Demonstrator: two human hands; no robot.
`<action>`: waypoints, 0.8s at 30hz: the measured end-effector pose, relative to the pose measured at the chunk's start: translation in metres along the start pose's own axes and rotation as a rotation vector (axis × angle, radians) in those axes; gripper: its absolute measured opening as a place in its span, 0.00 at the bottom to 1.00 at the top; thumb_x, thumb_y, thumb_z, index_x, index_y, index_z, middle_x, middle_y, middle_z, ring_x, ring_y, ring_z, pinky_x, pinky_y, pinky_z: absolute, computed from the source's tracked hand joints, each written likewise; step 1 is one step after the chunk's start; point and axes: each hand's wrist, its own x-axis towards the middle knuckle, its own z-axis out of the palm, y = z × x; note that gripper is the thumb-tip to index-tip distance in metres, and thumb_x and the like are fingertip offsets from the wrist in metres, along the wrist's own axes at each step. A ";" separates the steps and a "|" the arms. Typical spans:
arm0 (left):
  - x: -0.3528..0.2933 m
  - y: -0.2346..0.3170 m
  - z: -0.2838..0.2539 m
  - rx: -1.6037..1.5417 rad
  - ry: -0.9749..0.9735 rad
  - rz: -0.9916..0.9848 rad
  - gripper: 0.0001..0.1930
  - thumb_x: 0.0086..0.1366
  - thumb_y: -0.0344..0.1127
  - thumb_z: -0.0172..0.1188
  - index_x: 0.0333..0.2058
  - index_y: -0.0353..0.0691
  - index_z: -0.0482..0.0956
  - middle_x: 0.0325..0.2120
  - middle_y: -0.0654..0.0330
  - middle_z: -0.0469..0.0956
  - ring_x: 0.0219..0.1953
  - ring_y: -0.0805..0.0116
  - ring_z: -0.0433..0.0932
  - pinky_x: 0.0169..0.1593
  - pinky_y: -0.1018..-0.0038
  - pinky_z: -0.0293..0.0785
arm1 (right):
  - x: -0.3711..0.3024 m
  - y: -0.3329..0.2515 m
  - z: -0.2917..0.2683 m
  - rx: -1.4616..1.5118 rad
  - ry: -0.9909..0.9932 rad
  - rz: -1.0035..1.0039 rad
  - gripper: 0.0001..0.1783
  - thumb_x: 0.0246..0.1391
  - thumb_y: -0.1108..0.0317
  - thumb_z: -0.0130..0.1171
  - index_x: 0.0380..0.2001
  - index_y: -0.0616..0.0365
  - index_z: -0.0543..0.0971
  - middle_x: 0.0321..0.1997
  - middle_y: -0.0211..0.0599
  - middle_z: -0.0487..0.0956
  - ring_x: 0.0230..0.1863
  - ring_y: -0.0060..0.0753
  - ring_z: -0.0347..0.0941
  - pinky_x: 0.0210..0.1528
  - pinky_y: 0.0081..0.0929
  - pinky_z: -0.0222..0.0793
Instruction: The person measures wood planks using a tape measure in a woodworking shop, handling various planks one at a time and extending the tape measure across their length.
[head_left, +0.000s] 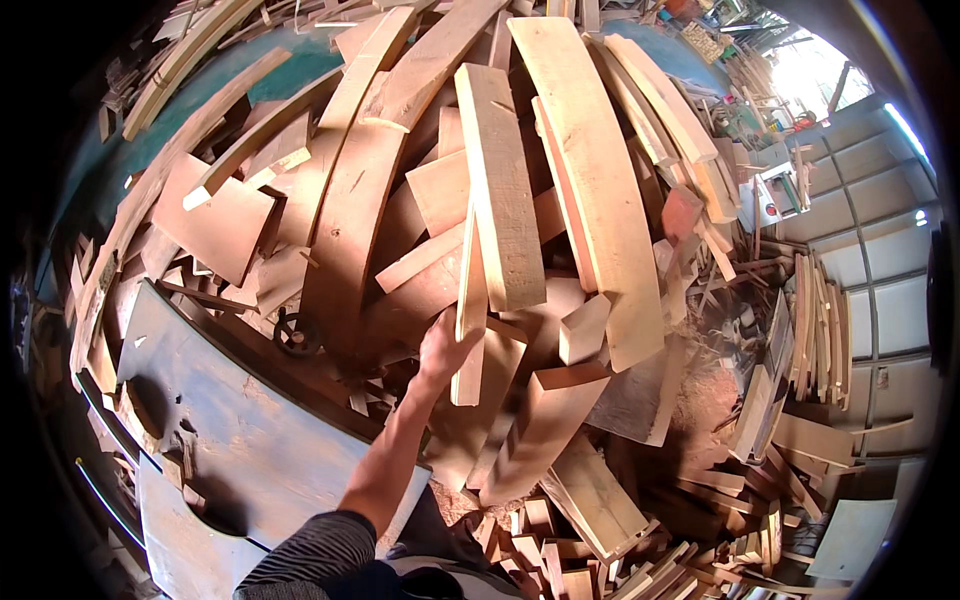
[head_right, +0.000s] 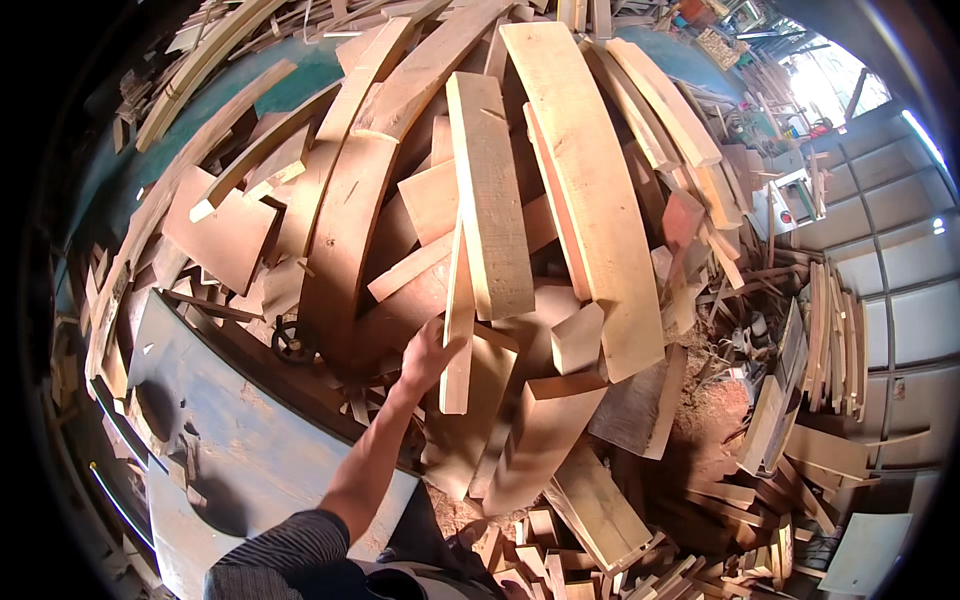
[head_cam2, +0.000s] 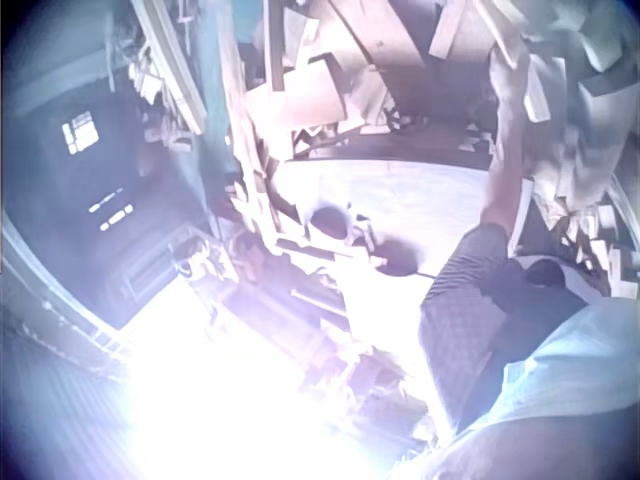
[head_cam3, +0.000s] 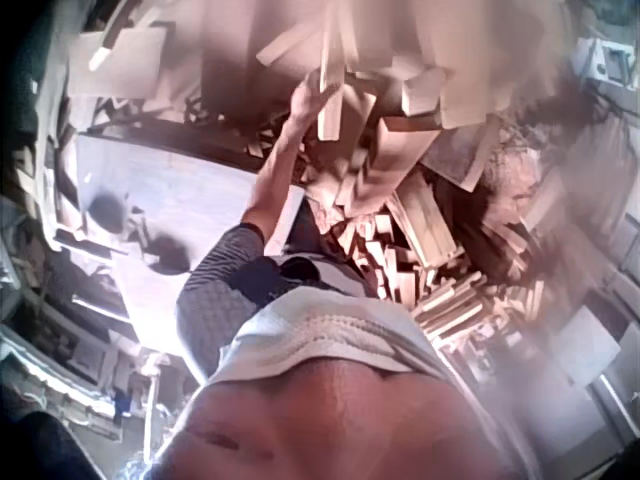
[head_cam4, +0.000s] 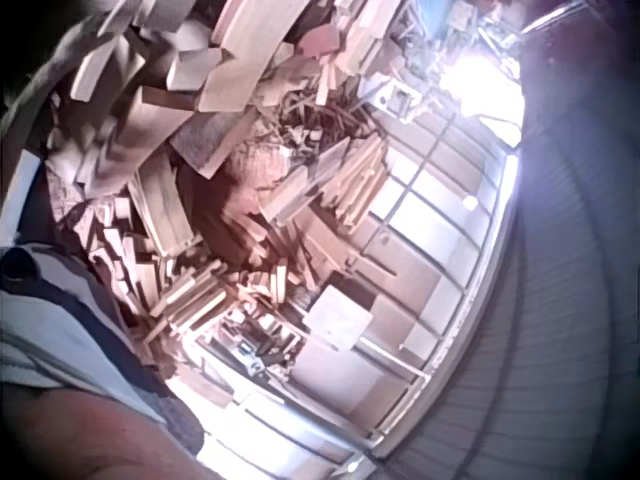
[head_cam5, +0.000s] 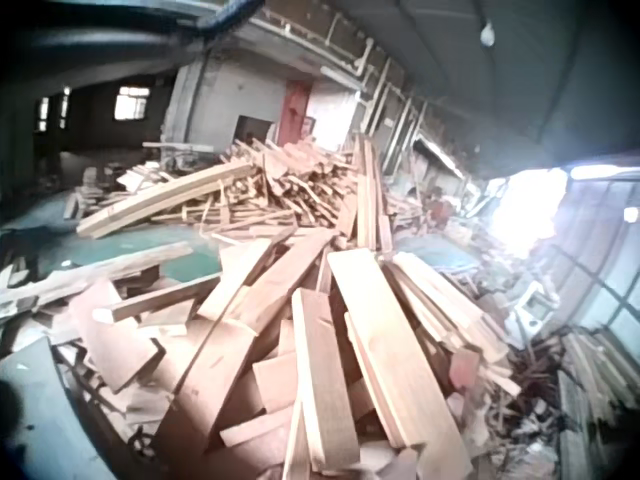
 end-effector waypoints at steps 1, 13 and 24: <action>0.017 0.001 0.012 -0.199 -0.002 -0.076 0.30 0.59 0.56 0.67 0.46 0.33 0.75 0.38 0.42 0.80 0.44 0.44 0.80 0.47 0.57 0.75 | -0.002 0.003 0.001 0.002 -0.005 -0.007 0.13 0.55 0.56 0.65 0.36 0.54 0.83 0.21 0.29 0.77 0.19 0.30 0.72 0.23 0.30 0.68; 0.092 0.122 0.068 0.398 0.063 -0.189 0.61 0.48 0.63 0.72 0.72 0.42 0.48 0.73 0.40 0.38 0.75 0.37 0.30 0.73 0.40 0.36 | -0.007 0.046 0.004 0.091 0.007 -0.011 0.14 0.55 0.55 0.65 0.36 0.54 0.83 0.22 0.28 0.77 0.19 0.30 0.72 0.23 0.30 0.68; 0.073 0.083 0.016 0.023 0.081 0.042 0.49 0.47 0.57 0.71 0.66 0.46 0.64 0.70 0.44 0.48 0.67 0.32 0.56 0.69 0.51 0.59 | -0.006 0.076 0.007 0.143 0.008 -0.020 0.14 0.55 0.55 0.65 0.36 0.54 0.83 0.22 0.28 0.77 0.19 0.30 0.72 0.23 0.30 0.68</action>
